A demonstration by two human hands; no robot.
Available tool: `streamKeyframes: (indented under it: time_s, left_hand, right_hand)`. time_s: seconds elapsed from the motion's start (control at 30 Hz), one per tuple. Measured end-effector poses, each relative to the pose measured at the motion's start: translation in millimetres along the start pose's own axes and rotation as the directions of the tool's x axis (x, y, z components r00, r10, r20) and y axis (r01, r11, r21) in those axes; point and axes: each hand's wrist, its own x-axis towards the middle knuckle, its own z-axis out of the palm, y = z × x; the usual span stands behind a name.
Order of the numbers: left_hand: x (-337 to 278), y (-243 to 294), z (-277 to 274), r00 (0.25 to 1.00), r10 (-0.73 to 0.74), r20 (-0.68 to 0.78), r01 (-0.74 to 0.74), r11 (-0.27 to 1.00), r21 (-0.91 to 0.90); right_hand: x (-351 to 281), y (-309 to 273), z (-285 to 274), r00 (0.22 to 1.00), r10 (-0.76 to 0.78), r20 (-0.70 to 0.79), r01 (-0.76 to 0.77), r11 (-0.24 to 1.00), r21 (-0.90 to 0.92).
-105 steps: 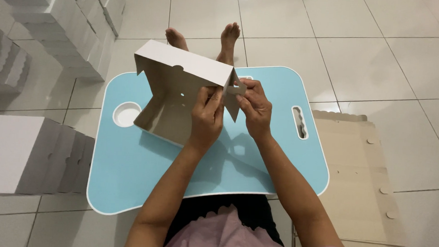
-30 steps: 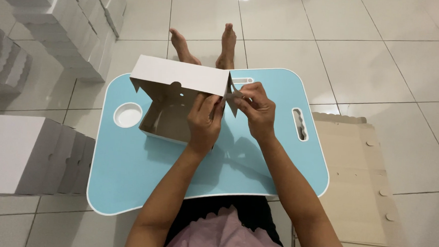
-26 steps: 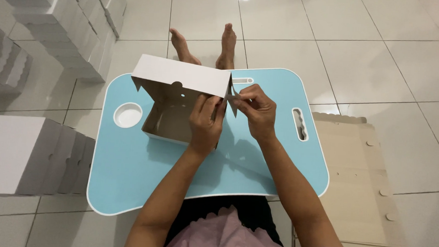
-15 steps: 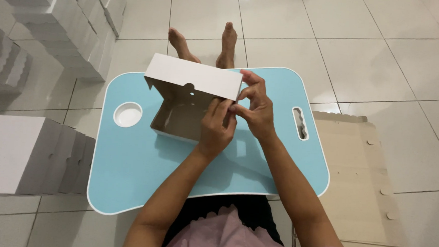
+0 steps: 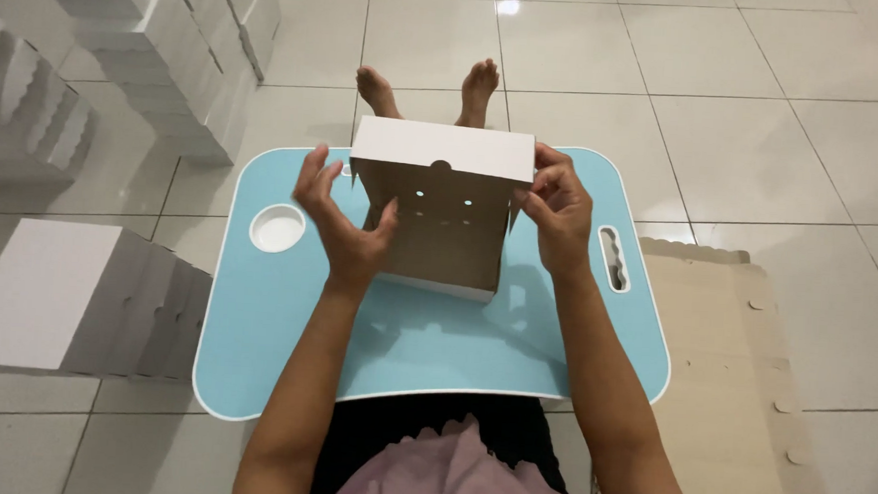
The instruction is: A person sits on the floor and folds a flat cardboard template into a completed box using a lap desk as a workspace.
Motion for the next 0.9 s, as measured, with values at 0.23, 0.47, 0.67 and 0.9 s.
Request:
streamKeyframes:
  time_s: [0.23,0.47,0.67,0.9]
  left_hand:
    - [-19,-17,12,0.915,-0.282,0.288,0.365,0.883,-0.296]
    - [-11,-25,12,0.883,-0.394,0.256,0.457,0.846,-0.273]
    - [-1,-60,33,0.792,-0.394,0.466,0.589,0.693,-0.415]
    - [-12,-27,32,0.873,-0.347,0.344,0.455,0.832,-0.317]
  right_hand:
    - [3,3,-11,0.996,-0.012,-0.093,0.0,0.992,-0.126]
    - [2,5,-4,0.988,0.001,-0.154,-0.042,0.964,-0.262]
    - [-1,10,0,0.992,0.006,-0.126,-0.052,0.928,-0.369]
    - [-14,3,28,0.927,-0.374,-0.044,0.264,0.729,-0.632]
